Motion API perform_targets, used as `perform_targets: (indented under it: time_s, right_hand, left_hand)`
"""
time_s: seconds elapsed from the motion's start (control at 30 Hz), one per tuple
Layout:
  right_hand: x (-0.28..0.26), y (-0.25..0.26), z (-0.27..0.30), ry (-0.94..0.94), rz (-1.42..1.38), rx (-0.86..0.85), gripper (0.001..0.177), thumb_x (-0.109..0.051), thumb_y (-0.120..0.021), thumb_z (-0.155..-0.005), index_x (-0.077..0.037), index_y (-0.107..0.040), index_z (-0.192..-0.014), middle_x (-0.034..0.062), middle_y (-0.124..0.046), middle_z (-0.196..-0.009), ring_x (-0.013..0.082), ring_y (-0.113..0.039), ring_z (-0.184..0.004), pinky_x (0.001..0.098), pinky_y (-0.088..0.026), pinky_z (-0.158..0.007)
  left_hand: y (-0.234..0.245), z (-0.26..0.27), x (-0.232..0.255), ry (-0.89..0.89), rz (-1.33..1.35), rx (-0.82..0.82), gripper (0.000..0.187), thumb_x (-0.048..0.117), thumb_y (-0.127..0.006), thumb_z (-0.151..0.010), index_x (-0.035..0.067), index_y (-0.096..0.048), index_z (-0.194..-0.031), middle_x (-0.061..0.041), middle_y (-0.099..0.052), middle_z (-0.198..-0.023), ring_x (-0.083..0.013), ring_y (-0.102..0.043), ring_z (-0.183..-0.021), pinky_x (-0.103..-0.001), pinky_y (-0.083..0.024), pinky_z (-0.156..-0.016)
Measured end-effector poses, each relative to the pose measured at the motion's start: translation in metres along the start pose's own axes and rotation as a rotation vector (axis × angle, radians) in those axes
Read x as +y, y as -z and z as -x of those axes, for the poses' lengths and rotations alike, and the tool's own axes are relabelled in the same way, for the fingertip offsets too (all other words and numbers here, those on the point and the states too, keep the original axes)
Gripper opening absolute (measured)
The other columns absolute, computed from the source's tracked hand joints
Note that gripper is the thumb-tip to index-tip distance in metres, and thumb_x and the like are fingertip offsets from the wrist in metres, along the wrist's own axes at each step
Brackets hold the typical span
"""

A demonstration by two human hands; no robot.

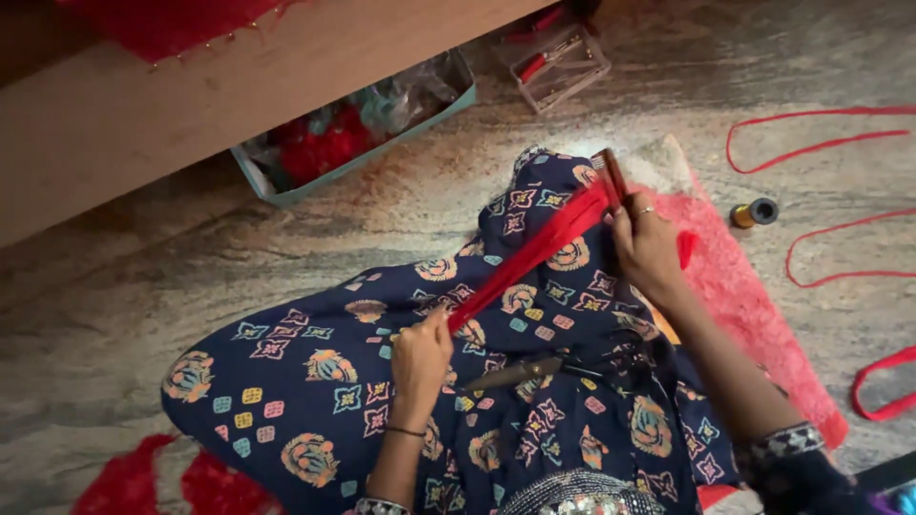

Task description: The person is attaching and trimming red tassels on a fabric piece, likely a sari.

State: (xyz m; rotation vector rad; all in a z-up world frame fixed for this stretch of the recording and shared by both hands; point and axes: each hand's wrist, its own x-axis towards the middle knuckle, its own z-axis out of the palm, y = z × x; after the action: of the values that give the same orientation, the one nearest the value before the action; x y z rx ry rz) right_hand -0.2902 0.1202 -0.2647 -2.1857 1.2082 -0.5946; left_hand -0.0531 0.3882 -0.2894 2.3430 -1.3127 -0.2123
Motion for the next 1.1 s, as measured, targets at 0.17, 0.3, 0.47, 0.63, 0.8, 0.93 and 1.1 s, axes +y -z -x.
perform_targets:
  time_s: [0.17,0.3,0.47,0.63,0.8,0.93,1.1]
  right_hand:
    - [0.003,0.011,-0.004,0.115,-0.006,-0.055,0.017,-0.019,-0.054,-0.102,-0.002,-0.055,-0.105,0.0241,-0.066,-0.087,0.0431,-0.066,-0.075,0.0513,-0.051,-0.062]
    - [0.022,0.023,-0.017,-0.054,0.017,-0.066,0.016,-0.017,-0.052,-0.106,-0.001,-0.054,-0.102,0.0222,-0.063,-0.076,0.0400,-0.066,-0.069,0.0504,-0.049,-0.059]
    - [0.020,0.025,-0.018,0.189,0.184,-0.147,0.017,-0.016,-0.053,-0.102,-0.002,-0.055,-0.112,0.0243,-0.063,-0.078,0.0412,-0.065,-0.068,0.0503,-0.048,-0.057]
    - [0.041,-0.001,-0.016,-0.118,0.072,-0.127,0.019,-0.014,-0.052,-0.102,-0.005,-0.056,-0.118,0.0254,-0.064,-0.078,0.0415,-0.066,-0.068,0.0506,-0.046,-0.056]
    - [0.049,0.008,-0.021,0.054,0.132,0.000,0.015,-0.018,-0.051,-0.104,-0.003,-0.053,-0.109,0.0246,-0.064,-0.088,0.0422,-0.066,-0.074,0.0535,-0.051,-0.064]
    - [0.018,0.000,-0.001,0.030,0.048,-0.044,0.018,-0.020,-0.053,-0.103,-0.004,-0.053,-0.111,0.0247,-0.065,-0.088,0.0430,-0.067,-0.078,0.0540,-0.052,-0.063]
    - [0.005,0.020,-0.009,-0.057,0.134,-0.137,0.015,-0.019,-0.051,-0.105,-0.005,-0.052,-0.111,0.0238,-0.065,-0.086,0.0407,-0.068,-0.076,0.0538,-0.052,-0.065]
  left_hand:
    - [0.005,0.003,0.003,-0.009,-0.166,-0.092,0.023,0.023,-0.058,-0.097,0.009,-0.076,-0.101,-0.019,-0.070,-0.066,-0.0385,-0.071,-0.061,-0.049,-0.057,-0.056]
    - [0.000,0.007,-0.005,-0.064,-0.297,-0.217,0.022,0.020,-0.055,-0.098,0.008,-0.073,-0.098,-0.017,-0.070,-0.067,-0.0365,-0.072,-0.061,-0.048,-0.058,-0.054]
    - [0.001,0.004,-0.022,-0.130,-0.345,-0.246,0.020,0.015,-0.054,-0.094,0.008,-0.073,-0.092,-0.018,-0.070,-0.067,-0.0373,-0.072,-0.062,-0.048,-0.058,-0.055]
    - [0.011,0.005,-0.024,-0.138,-0.312,-0.285,0.024,0.015,-0.052,-0.096,0.005,-0.072,-0.088,-0.020,-0.069,-0.068,-0.0374,-0.072,-0.063,-0.047,-0.058,-0.055]
    - [0.015,-0.002,-0.016,-0.100,-0.333,-0.322,0.023,0.016,-0.054,-0.091,0.007,-0.073,-0.085,-0.022,-0.070,-0.069,-0.0414,-0.072,-0.065,-0.050,-0.059,-0.057]
    - [0.007,0.002,-0.024,-0.128,-0.305,-0.289,0.022,0.014,-0.054,-0.092,0.005,-0.072,-0.083,-0.022,-0.070,-0.071,-0.0408,-0.073,-0.065,-0.050,-0.059,-0.059]
    - [0.009,0.003,-0.020,-0.096,-0.355,-0.288,0.021,0.015,-0.055,-0.091,0.007,-0.072,-0.081,-0.022,-0.070,-0.067,-0.0401,-0.073,-0.064,-0.049,-0.060,-0.058]
